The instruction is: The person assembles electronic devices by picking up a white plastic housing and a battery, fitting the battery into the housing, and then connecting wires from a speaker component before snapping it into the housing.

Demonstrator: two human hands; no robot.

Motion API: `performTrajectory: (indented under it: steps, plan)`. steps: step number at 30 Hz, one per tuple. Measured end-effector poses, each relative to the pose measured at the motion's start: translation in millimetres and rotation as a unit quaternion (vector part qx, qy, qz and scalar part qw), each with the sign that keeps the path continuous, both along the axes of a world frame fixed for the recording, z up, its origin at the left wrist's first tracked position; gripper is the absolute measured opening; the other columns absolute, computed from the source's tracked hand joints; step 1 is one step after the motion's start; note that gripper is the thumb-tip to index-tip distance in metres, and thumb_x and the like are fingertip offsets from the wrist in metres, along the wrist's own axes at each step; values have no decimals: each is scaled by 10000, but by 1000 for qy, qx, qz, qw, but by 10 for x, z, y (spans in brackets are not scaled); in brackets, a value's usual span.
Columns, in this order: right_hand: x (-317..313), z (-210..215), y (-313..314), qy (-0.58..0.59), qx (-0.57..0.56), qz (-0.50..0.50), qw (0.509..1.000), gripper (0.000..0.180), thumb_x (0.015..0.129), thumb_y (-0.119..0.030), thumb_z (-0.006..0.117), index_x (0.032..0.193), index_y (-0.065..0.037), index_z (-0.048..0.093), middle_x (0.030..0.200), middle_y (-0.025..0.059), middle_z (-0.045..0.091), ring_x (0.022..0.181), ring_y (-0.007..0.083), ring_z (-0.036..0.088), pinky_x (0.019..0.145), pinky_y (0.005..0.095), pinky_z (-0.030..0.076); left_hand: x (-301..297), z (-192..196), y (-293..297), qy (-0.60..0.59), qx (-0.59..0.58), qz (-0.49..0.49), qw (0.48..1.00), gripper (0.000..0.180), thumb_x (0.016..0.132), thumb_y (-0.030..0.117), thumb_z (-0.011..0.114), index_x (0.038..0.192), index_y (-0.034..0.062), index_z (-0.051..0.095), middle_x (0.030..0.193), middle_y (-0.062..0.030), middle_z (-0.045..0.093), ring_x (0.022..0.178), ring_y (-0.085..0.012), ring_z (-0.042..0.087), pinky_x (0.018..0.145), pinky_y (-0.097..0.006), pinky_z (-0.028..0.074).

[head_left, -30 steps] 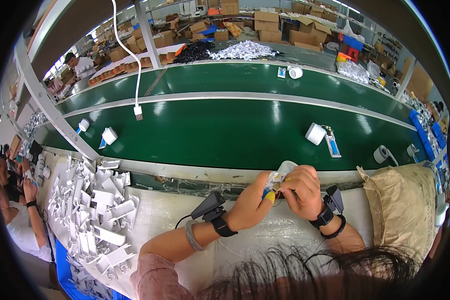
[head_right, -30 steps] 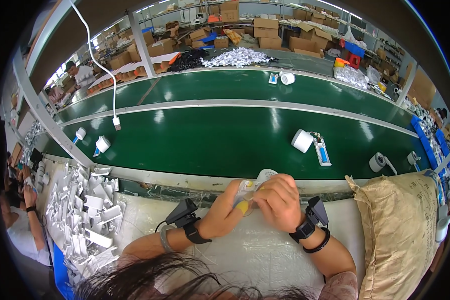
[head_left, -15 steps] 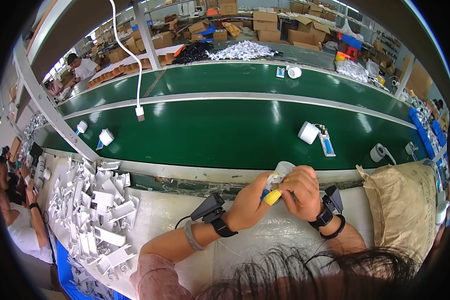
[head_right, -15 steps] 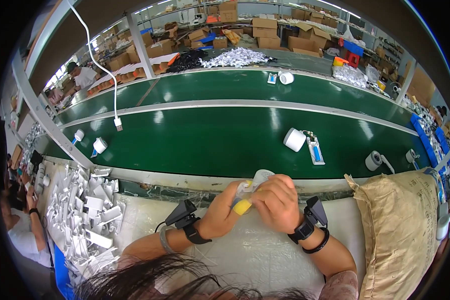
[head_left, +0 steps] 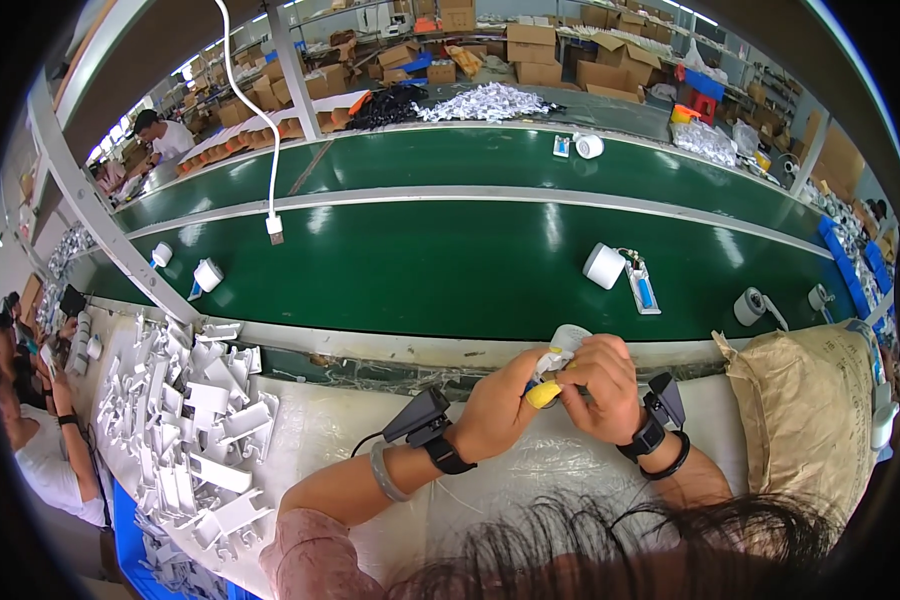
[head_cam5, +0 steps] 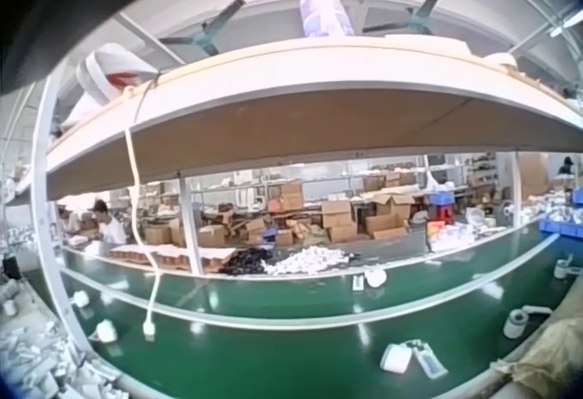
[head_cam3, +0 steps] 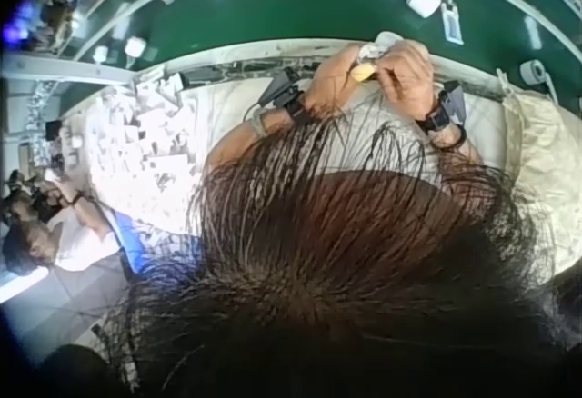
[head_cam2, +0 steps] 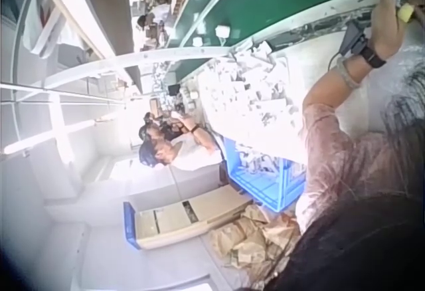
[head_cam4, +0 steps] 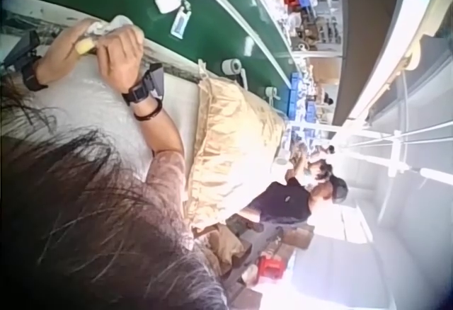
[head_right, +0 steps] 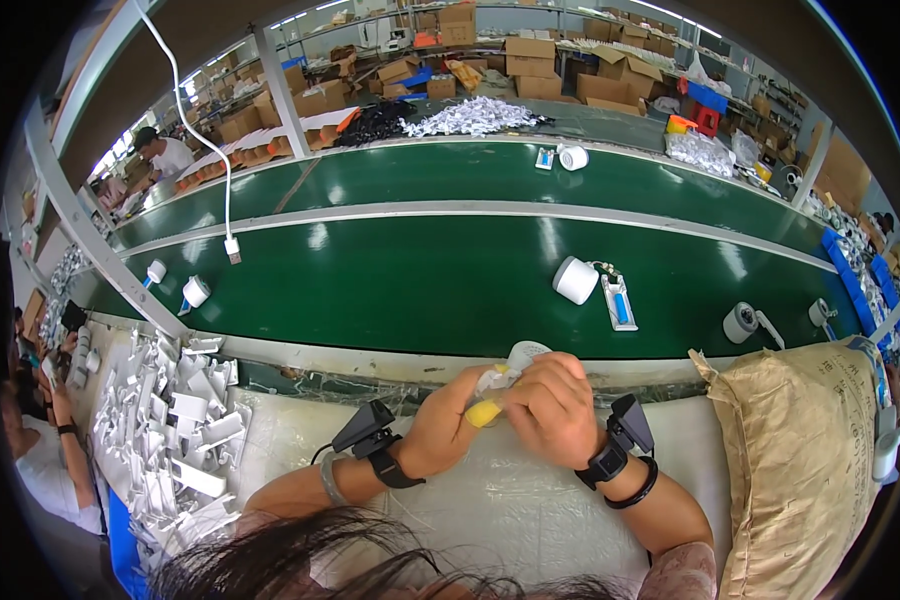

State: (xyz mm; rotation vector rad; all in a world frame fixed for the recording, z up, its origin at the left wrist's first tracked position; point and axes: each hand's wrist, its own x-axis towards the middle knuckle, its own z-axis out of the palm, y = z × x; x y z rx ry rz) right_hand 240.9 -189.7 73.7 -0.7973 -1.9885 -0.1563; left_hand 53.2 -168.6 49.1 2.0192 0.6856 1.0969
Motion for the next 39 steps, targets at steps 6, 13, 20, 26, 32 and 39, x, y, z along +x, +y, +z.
performTrajectory:
  steps: [6,13,20,26,32,39]
  plan:
    - [9,-3,16,-4,-5,8,1000,239,664,56,721,852,-58,629,798,82,612,769,279,610,857,455,495,3,-6,21,4,-5,-1,1000,405,931,114,572,1315,45,461,1121,-213,624,1003,-403,628,815,-413,509]
    - [-24,43,15,6,3,1,1000,223,664,50,746,797,-63,607,738,69,610,694,254,611,839,426,507,4,0,15,11,8,15,1000,386,908,82,581,1284,53,502,1080,-203,645,957,-397,642,791,-420,516]
    - [-10,55,-15,1,1,-1,1000,215,652,23,756,802,-66,629,742,60,618,694,238,616,865,421,499,3,17,4,28,15,24,999,370,902,80,586,1267,53,529,1064,-202,657,936,-388,654,763,-422,524]
    - [-22,37,-40,-61,48,-60,995,217,649,-46,773,836,-80,667,748,55,625,687,202,622,893,422,488,36,-13,20,16,25,23,999,363,923,85,568,1279,44,511,1059,-204,657,942,-385,652,770,-419,519]
    - [-13,16,-40,-45,44,-53,997,235,646,-22,782,852,-57,673,787,55,653,699,207,634,820,384,514,19,150,-21,-16,-162,-45,986,320,975,110,518,1281,21,493,970,-170,648,851,-311,648,773,-373,508]
    - [-8,-5,-29,-32,29,-39,998,254,642,4,783,861,-50,665,804,68,646,734,252,634,738,367,516,9,141,-76,-60,-252,-95,961,361,998,130,494,1325,-16,447,1047,-144,609,900,-186,601,807,-306,483]
